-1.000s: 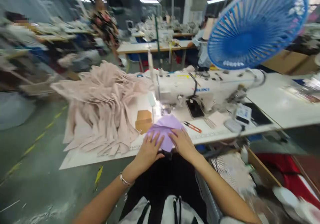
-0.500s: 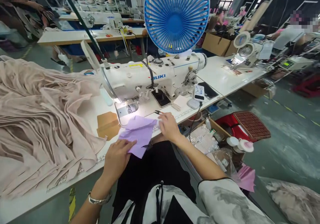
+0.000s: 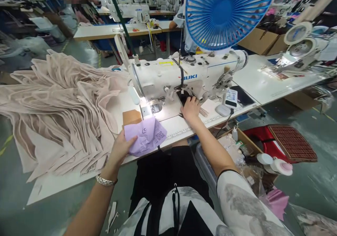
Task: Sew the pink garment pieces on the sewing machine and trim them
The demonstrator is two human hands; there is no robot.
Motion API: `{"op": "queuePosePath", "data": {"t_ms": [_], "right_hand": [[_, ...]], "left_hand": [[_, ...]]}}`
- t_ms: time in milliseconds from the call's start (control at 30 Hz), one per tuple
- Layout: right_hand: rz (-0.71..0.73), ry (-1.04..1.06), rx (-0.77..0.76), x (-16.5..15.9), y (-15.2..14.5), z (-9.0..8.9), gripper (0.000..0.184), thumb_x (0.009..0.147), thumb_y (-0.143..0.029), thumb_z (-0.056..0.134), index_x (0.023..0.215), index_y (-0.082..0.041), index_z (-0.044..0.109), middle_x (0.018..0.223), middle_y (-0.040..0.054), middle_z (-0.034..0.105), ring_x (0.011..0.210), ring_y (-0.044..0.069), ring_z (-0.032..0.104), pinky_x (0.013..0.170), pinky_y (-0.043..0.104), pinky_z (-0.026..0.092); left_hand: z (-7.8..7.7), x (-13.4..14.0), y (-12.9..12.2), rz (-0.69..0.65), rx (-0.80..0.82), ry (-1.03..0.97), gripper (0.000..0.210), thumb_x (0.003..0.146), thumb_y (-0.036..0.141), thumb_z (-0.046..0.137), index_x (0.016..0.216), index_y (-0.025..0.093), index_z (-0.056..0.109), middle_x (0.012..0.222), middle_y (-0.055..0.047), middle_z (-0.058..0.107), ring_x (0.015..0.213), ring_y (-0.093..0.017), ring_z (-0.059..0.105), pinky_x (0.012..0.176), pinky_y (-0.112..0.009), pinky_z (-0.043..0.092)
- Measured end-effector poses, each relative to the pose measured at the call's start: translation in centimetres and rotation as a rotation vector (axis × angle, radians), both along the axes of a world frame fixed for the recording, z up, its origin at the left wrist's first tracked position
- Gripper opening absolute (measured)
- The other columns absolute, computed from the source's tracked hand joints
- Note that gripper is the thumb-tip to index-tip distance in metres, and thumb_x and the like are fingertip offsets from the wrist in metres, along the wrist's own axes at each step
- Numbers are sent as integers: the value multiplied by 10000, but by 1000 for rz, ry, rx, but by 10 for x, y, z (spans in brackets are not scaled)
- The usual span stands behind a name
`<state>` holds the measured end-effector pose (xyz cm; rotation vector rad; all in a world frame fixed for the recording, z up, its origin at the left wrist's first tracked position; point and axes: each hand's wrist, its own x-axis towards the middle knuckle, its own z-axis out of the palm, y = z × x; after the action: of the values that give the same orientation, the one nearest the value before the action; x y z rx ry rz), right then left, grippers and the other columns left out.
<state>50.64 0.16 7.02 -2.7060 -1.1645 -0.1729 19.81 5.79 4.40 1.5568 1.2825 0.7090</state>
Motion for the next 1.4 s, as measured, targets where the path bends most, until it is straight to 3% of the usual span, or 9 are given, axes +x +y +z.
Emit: {"op": "queuePosePath", "data": {"t_ms": [133, 300, 500, 700, 833, 967, 1133, 1267, 1400], "right_hand": [[8, 44, 24, 5, 1, -4, 702, 818, -348, 647, 1353, 42, 415, 1354, 343, 476, 1265, 450, 453, 1024, 534, 371], [49, 70, 83, 6, -2, -5, 762, 806, -421, 584, 1366, 57, 388, 1258, 326, 566, 1269, 475, 412, 1033, 595, 316], [88, 39, 240, -1, -27, -6, 741, 776, -420, 607, 1334, 36, 432, 1178, 303, 617, 1226, 479, 433, 1020, 619, 329], [176, 154, 383, -17, -86, -16, 725, 768, -480, 641, 1346, -80, 465, 1210, 230, 622, 1182, 422, 503, 1056, 637, 325], [119, 324, 460, -33, -122, -15, 730, 749, -521, 672, 1348, -143, 496, 1176, 170, 625, 1186, 381, 513, 1048, 592, 402], [55, 437, 570, -47, -142, -9, 721, 744, -521, 682, 1352, -177, 505, 1214, 155, 595, 1204, 349, 541, 1063, 573, 427], [71, 541, 714, -56, -149, -5, 702, 749, -471, 721, 1364, -207, 510, 1313, 153, 574, 1257, 333, 547, 1108, 566, 401], [245, 883, 840, -70, -142, -9, 622, 809, -469, 707, 1355, -254, 503, 1342, 117, 615, 1289, 293, 558, 1137, 519, 399], [345, 1143, 847, -82, -126, -17, 570, 808, -496, 701, 1301, -259, 538, 1281, 102, 672, 1271, 288, 586, 1130, 516, 412]], "left_hand": [[0, 2, -18, 96, 713, 303, 460, 853, 183, 633, 1300, 126, 544, 1285, -215, 610, 1199, -346, 602, 990, -551, 500], [1, 20, -42, -617, 1327, 467, 364, 924, -11, 403, 1071, 152, 694, 1291, -131, 679, 1322, -287, 540, 1135, -494, 382], [11, 24, -45, -643, 1045, 808, 530, 894, -16, 357, 1313, 142, 640, 1243, -211, 688, 1195, -351, 627, 994, -532, 483], [18, 29, -30, -791, 898, 665, 507, 854, -51, 306, 1208, 46, 656, 1048, -208, 745, 1260, -330, 606, 1195, -590, 274], [28, 26, 12, -1077, 669, 524, 571, 891, -9, 253, 1263, 187, 639, 1369, -93, 654, 1318, -233, 570, 1229, -515, 251], [36, 26, 38, -1241, 617, 603, 658, 942, 20, 241, 1339, 388, 615, 1585, 23, 437, 1513, -294, 294, 1199, -653, 153], [27, 53, -12, -1006, 839, 847, 550, 969, 247, 552, 1508, 295, 455, 1384, -182, 573, 1233, -350, 547, 977, -474, 440], [15, 89, -58, -770, 846, 844, 660, 948, 436, 596, 1482, 78, 447, 1177, -205, 617, 1081, -321, 564, 906, -421, 444], [11, 113, -70, -565, 741, 769, 608, 971, 510, 515, 1400, 79, 527, 1176, -207, 608, 1129, -353, 531, 934, -482, 437]]}}
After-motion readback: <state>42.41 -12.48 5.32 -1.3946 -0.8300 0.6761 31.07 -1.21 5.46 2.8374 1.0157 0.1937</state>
